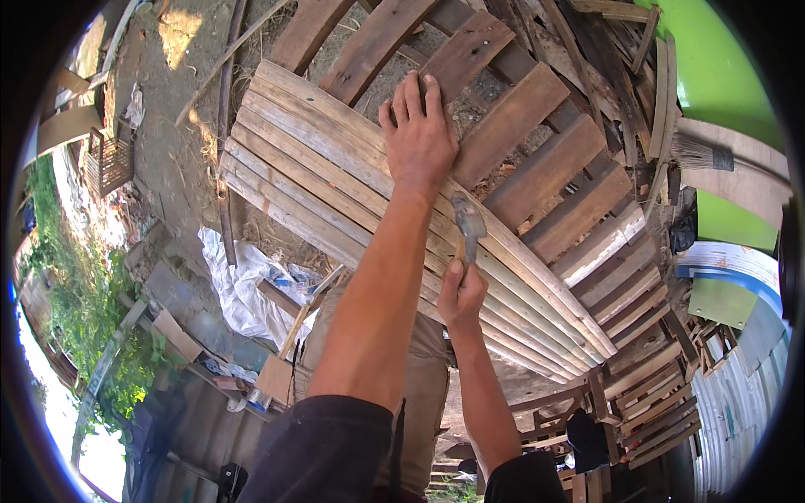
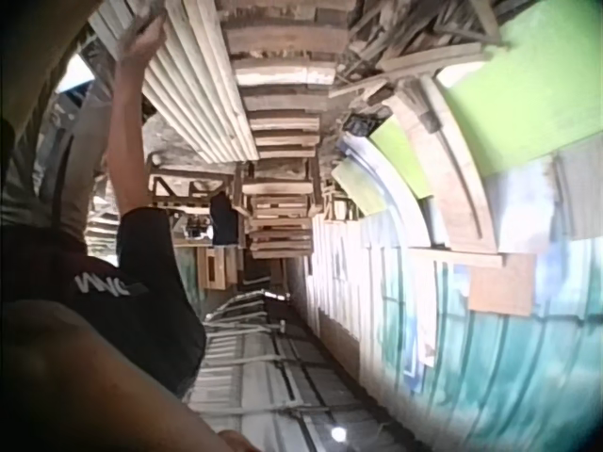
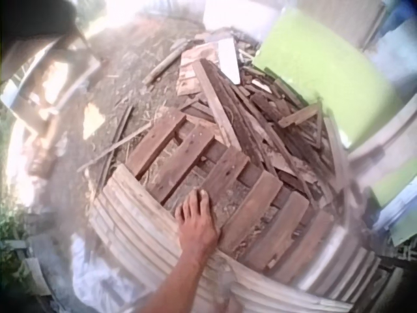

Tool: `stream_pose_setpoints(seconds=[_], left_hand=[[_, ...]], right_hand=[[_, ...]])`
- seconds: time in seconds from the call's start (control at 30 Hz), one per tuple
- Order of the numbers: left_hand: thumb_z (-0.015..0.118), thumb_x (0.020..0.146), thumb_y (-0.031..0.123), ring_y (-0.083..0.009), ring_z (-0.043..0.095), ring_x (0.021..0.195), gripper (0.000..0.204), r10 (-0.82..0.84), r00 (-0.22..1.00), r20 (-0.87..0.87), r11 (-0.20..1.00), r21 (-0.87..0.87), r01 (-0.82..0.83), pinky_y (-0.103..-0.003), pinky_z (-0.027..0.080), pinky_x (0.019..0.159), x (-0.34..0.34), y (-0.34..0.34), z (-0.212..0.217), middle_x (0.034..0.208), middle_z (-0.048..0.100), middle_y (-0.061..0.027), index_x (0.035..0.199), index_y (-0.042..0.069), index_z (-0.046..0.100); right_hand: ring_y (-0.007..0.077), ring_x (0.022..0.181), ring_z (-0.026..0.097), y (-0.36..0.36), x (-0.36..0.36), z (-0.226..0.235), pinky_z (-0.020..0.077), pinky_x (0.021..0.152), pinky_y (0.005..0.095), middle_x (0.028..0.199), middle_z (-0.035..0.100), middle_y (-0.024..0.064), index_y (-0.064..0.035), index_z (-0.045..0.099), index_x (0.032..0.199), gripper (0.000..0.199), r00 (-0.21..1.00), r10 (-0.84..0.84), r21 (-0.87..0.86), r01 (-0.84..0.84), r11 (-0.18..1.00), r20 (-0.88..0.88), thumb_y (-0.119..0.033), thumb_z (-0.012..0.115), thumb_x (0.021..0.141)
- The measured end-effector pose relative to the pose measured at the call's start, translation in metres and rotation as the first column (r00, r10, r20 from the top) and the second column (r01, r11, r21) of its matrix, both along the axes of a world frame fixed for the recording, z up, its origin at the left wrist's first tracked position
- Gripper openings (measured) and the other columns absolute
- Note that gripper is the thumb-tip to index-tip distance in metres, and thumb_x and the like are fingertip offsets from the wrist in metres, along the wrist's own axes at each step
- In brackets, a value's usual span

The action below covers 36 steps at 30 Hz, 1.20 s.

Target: The person hammers nails into a wooden pallet using a hammer, then uses a metal bar to pry apart sections of the pallet. The person works on the pallet while sitting on the ground.

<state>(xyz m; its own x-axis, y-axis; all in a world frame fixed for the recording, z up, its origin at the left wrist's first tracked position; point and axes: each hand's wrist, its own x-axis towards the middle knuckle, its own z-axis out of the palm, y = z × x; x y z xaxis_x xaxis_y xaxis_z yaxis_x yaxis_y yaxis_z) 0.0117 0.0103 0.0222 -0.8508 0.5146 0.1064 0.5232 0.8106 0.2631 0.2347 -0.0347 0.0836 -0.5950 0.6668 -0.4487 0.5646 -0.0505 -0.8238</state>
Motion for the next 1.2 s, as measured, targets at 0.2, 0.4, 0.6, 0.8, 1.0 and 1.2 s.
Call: stream_pose_setpoints(seconds=[0.2,0.4,0.6,0.8,1.0,1.2], left_hand=[[0.057,0.100,0.026,-0.0314,0.042,0.138,0.046,-0.007,1.000,-0.003,1.000,0.018,0.007,-0.049,0.031,0.113,-0.001,0.002,0.001,0.146,0.048,-0.0165,0.140,0.004,0.051],[0.058,0.100,0.025,-0.0323,0.044,0.136,0.046,-0.010,1.000,-0.010,1.000,0.028,0.010,-0.049,0.031,0.112,-0.004,0.001,0.000,0.146,0.048,-0.0174,0.139,0.003,0.051],[0.058,0.099,0.025,-0.0327,0.044,0.136,0.047,-0.011,1.000,-0.018,0.998,0.062,0.012,-0.050,0.031,0.113,-0.002,-0.001,-0.002,0.146,0.048,-0.0177,0.139,0.003,0.051],[0.056,0.100,0.028,-0.0321,0.042,0.138,0.047,-0.010,1.000,-0.011,1.000,0.011,0.010,-0.051,0.031,0.113,-0.001,0.002,0.000,0.147,0.047,-0.0173,0.141,0.004,0.051],[0.053,0.102,0.028,-0.0321,0.040,0.139,0.047,-0.007,1.000,-0.011,1.000,0.001,0.007,-0.051,0.030,0.114,-0.001,0.001,-0.004,0.149,0.046,-0.0177,0.142,0.004,0.050],[0.053,0.102,0.029,-0.0319,0.040,0.140,0.046,-0.004,1.000,-0.002,1.000,-0.012,0.004,-0.051,0.029,0.114,-0.001,0.001,-0.004,0.149,0.045,-0.0169,0.141,0.004,0.051]], right_hand=[[0.0215,0.048,0.055,-0.014,0.005,-0.014,0.0415,0.048,0.0354,0.057,0.048,0.0093,-0.0004,0.055,0.092,0.032,0.963,-0.154,0.015,0.161,0.987,-0.219,-0.031,0.055,0.103],[0.0255,0.045,0.053,0.010,-0.023,0.011,0.0394,0.047,0.0372,0.055,0.047,0.0117,0.0005,0.054,0.087,0.035,0.997,-0.011,0.012,0.011,1.000,0.079,-0.030,0.053,0.105],[0.0120,0.051,0.047,-0.003,-0.010,0.013,0.0373,0.047,0.0321,0.059,0.048,0.0028,-0.0014,0.052,0.085,0.043,0.979,-0.137,-0.068,0.128,0.989,-0.149,-0.038,0.050,0.107],[0.0289,0.046,0.056,-0.004,-0.007,0.006,0.0391,0.047,0.0397,0.057,0.052,0.0134,-0.0001,0.052,0.084,0.037,0.980,-0.083,0.112,0.105,0.988,-0.181,-0.031,0.053,0.106],[0.0073,0.053,0.045,0.002,-0.003,0.027,0.0336,0.047,0.0252,0.058,0.044,-0.0006,-0.0012,0.051,0.083,0.050,0.955,-0.214,-0.088,0.200,0.976,-0.204,-0.046,0.047,0.107],[0.0095,0.052,0.046,0.012,-0.018,0.005,0.0361,0.049,0.0266,0.059,0.044,-0.0001,0.0019,0.053,0.092,0.049,0.996,0.025,0.093,-0.033,0.995,0.084,-0.043,0.044,0.108]])
